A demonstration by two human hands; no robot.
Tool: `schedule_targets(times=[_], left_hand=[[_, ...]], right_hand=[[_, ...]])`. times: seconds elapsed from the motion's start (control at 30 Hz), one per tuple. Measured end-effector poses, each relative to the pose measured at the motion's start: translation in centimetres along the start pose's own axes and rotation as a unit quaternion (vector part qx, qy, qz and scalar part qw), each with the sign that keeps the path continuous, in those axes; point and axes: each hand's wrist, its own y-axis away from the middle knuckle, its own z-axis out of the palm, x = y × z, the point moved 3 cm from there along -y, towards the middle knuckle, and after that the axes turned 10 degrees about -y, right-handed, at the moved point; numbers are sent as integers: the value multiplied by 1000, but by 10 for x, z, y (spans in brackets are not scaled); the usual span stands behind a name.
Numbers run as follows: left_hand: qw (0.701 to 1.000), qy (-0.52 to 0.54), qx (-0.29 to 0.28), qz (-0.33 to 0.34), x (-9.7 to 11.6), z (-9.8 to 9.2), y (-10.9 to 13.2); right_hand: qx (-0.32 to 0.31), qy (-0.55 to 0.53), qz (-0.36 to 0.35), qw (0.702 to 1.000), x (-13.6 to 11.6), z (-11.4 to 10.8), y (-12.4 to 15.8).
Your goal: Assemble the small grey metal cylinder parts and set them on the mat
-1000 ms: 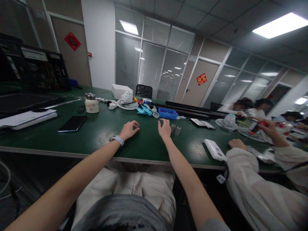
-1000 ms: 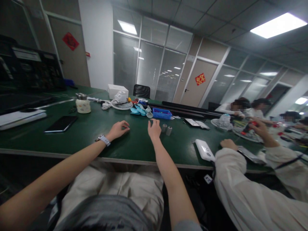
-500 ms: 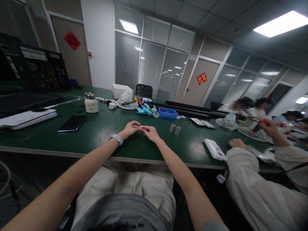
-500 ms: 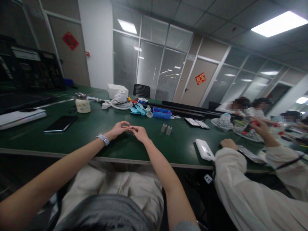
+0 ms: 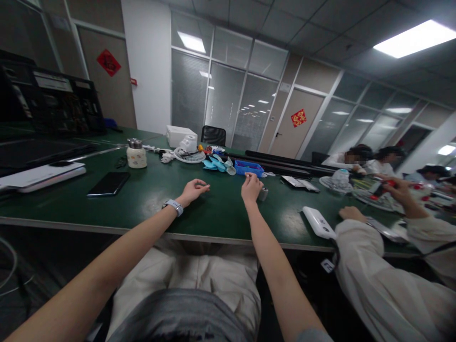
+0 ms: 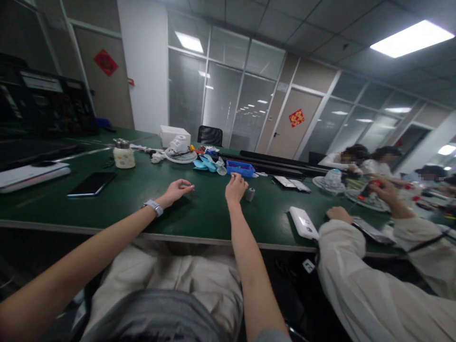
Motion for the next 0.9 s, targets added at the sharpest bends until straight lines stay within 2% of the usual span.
schedule_targets(times=[0.1,0.2,0.3,0.6,0.9], left_hand=[[1000,-8,3,2,0,0,0],[1000,-29,5,1,1,0,1],[999,-38,1,2,2,0,2],[999,-51,0,9,4,1,2],[998,-57,-8,7,6,2,4]], right_hand=[[56,82,52,994,29,-20,-12],[64,131,74,987,51,-29,-17],[59,161,87,981,63,-28,-17],[13,180,117,977,68,-20,-17],[-39,189,115,974,66,-17,-18]])
